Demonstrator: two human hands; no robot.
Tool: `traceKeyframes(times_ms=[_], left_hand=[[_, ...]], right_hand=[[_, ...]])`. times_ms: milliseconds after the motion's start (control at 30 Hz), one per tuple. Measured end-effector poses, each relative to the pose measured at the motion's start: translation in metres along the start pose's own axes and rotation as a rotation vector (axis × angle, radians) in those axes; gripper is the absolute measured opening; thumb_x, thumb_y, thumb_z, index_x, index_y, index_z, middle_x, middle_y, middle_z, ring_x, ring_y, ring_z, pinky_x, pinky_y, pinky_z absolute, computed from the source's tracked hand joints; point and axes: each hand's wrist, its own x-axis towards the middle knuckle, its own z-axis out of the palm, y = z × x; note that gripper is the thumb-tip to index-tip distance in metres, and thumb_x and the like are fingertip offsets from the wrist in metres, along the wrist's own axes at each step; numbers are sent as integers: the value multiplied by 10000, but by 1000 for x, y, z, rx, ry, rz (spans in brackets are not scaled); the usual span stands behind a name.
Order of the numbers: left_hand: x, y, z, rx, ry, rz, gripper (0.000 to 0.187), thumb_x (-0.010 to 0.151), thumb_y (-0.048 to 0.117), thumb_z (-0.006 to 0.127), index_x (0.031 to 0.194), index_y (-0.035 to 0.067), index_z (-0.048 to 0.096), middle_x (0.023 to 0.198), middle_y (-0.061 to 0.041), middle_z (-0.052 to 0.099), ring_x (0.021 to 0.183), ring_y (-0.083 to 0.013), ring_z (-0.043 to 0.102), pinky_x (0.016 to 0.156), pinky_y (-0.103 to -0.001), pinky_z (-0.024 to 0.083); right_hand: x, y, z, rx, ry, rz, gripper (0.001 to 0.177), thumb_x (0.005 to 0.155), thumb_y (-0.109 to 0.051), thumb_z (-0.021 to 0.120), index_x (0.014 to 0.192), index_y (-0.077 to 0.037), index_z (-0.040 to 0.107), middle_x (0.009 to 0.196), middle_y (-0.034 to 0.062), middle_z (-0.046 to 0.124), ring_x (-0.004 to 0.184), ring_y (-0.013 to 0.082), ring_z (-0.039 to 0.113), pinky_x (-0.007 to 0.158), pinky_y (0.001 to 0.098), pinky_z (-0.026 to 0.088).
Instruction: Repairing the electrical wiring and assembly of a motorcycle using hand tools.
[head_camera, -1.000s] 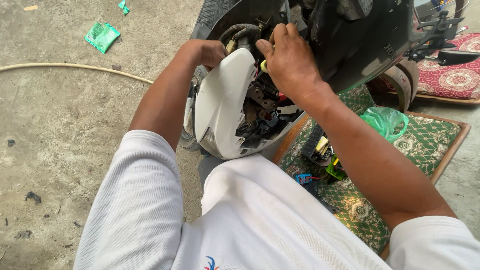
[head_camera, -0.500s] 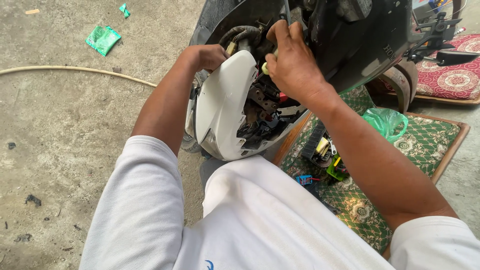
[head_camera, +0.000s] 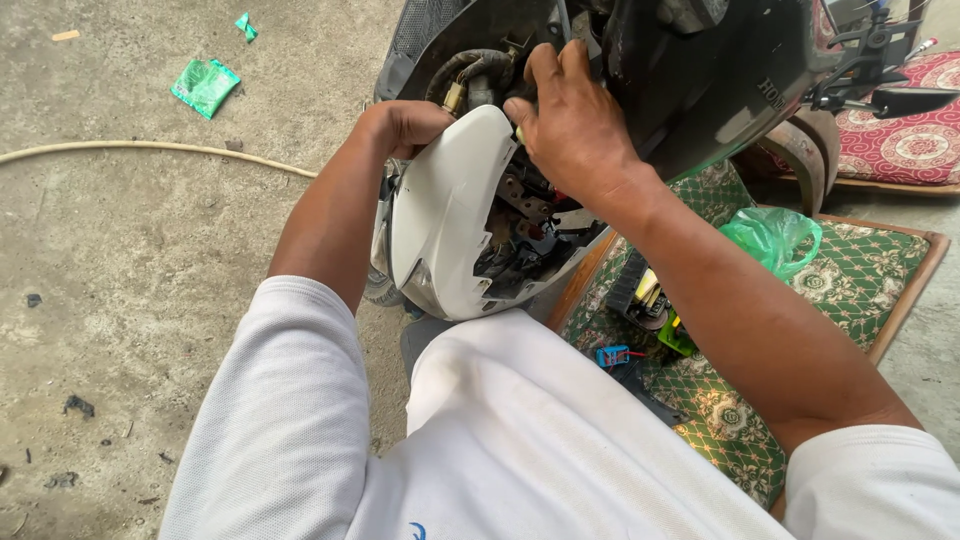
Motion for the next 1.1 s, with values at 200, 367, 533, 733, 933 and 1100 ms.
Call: traceKeyframes(times_ms=[200,367,533,733,933,1100], left_hand=[[-7,2,3,-48,-7,1,525,835,312,702,1256,-2,701,1225,-187,746,1050,-236,751,934,-397,604],[-5,-8,1,-106,11,11,503,907,310,618,1291,-10,671,1250,-191,734,1066,-241,753,938,-429,612],[7,-35,0,-215,-7,21,504,959,331,557,1315,-13,650,1264,-211,722,1076,-262,748,945,-452,612],[12,-50,2,-255,-53,-17,567,939,417,557,1333,22,655,1287,-189,720,1086,-262,739,961,-453,587],[10,-54,4,-255,-42,-24,593,922,449,596,1321,16,669,1276,-205,727,1085,-271,745,960,-461,596],[-7,-40,14,-241,-9,-38,590,912,456,614,1318,30,665,1255,-207,729,1067,-277,746,929,-475,611]], right_hand=[[-4,5,-1,2,15,-50,383,953,-131,693,1231,-80,435,1153,163,446,892,356,649,770,489,562],[-3,3,5,-11,-18,64,343,1106,-247,703,1232,-85,427,1176,147,452,939,367,625,809,504,545],[-4,5,-1,13,6,-18,393,948,-137,706,1231,-91,436,1137,159,457,951,363,626,832,512,537],[-3,4,4,15,-19,75,380,1006,-171,721,1237,-95,429,1175,155,456,956,375,626,833,521,540],[0,1,4,9,67,13,450,901,-115,745,1214,-88,423,1136,169,462,918,378,650,779,509,564],[6,3,8,-4,32,113,451,981,-145,742,1249,-69,387,1168,195,446,890,374,647,735,491,578]])
